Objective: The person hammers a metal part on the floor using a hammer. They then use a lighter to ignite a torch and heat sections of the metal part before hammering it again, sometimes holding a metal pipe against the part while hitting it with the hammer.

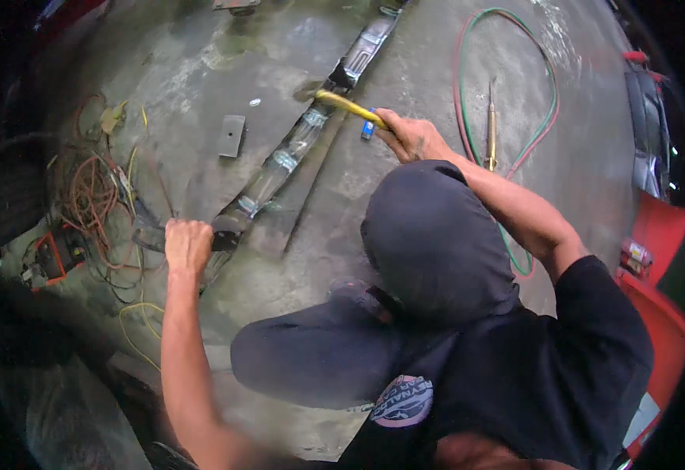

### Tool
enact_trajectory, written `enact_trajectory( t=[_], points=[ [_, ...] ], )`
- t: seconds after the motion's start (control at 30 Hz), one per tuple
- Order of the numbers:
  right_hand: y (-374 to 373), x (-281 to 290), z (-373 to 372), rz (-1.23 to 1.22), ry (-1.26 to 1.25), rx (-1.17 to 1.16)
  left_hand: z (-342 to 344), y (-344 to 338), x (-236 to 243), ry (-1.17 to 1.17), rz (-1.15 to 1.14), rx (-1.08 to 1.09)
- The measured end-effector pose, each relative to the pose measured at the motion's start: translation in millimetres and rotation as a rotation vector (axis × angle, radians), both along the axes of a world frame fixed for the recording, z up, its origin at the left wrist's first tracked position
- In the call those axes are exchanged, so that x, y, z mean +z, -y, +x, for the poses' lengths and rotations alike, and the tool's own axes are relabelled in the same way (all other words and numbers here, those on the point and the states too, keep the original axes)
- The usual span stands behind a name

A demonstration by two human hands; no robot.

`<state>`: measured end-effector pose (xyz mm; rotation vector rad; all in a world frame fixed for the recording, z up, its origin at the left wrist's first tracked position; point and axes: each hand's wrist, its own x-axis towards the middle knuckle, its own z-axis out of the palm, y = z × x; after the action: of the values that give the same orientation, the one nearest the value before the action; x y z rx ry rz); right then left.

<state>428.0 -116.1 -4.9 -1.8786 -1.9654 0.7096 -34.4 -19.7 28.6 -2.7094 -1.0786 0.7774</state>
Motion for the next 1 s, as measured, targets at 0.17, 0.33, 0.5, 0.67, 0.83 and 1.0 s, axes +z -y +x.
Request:
enact_trajectory(
  t=[0.17, 0.33, 0.5, 0.67, 0.83, 1.0],
  points=[
    [-10, -30, 6, -0.259, 0.223, -0.027, -2, 1, -5, 0.012, 0.023, -0.051],
    [29, -59, 12, -0.209, 0.177, -0.049, 15, -1, -10, 0.011, 0.025, -0.047],
    [20, -14, -8, -0.344, -0.001, -0.043, -1, 6, -6, -0.039, 0.044, -0.030],
    [81, -12, 48, -0.283, -0.009, -0.172, -16, 13, 6, -0.053, 0.052, -0.060],
    [141, -28, 83, -0.169, -0.360, -0.483, -93, 33, 9, -0.106, 0.051, -0.031],
    [131, 4, 133, -0.207, -0.124, -0.484, -129, 39, -7, -0.139, 0.053, -0.003]
  ],
)
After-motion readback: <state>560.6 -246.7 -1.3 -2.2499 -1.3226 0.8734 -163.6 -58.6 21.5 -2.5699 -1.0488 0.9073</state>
